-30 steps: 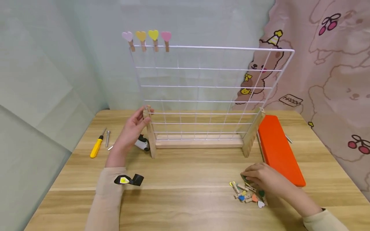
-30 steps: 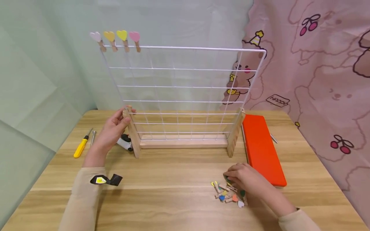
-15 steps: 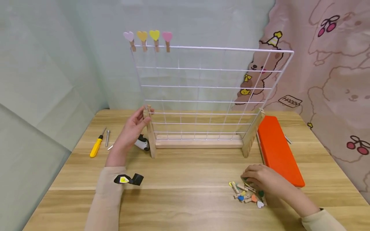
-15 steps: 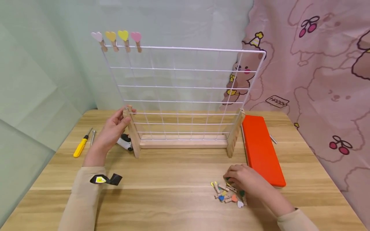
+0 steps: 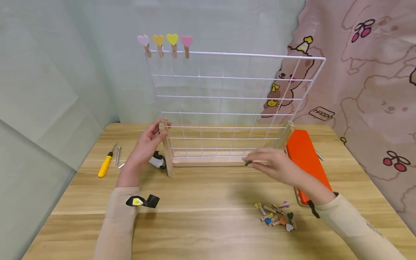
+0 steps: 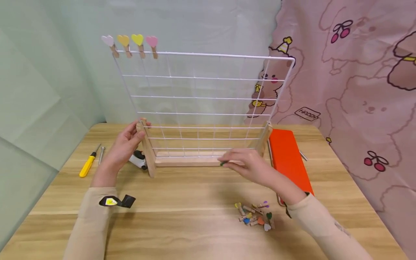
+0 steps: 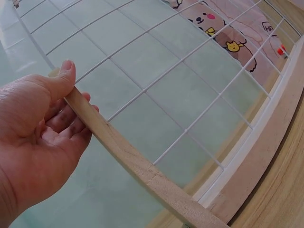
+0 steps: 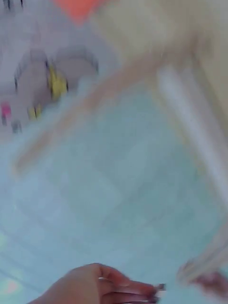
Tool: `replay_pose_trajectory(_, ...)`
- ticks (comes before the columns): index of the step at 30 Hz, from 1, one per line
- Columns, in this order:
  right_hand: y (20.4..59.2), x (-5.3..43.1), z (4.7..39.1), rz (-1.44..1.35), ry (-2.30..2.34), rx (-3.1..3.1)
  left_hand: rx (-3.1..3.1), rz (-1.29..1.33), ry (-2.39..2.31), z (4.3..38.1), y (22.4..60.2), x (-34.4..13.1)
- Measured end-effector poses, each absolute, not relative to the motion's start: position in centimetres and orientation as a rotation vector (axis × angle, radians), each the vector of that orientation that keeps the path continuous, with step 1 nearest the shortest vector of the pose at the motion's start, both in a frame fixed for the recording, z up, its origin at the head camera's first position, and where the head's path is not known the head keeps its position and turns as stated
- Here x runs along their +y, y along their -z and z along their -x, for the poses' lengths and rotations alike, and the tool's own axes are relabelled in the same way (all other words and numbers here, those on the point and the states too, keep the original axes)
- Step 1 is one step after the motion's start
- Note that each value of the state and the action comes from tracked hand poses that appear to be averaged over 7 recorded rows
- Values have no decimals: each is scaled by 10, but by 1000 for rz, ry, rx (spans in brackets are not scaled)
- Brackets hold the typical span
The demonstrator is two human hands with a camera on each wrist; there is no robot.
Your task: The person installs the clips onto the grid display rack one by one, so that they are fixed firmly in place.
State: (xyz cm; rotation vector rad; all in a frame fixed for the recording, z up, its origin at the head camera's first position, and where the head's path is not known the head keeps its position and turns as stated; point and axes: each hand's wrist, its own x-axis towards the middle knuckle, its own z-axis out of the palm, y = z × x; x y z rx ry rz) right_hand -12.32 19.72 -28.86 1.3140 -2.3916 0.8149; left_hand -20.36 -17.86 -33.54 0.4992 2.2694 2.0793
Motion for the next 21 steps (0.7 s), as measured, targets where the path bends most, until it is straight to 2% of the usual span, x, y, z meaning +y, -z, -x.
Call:
replay_pose_trajectory(6, 207, 146, 149, -1182, -1023, -2176, 2249, -537, -2112, 204, 336, -179)
replay_pose_trajectory(14, 107, 101, 176, -887, -1279, -2149, 2192, -572, -2153, 204, 337, -176)
replay_pose_trajectory(17, 81, 89, 185, -838, -1367, -2196, 2205, -572, -2145, 204, 335, -176)
replay_pose_trajectory(21, 66, 84, 198, -816, -1509, -2209, 2228, -552, -2113, 202, 334, -175)
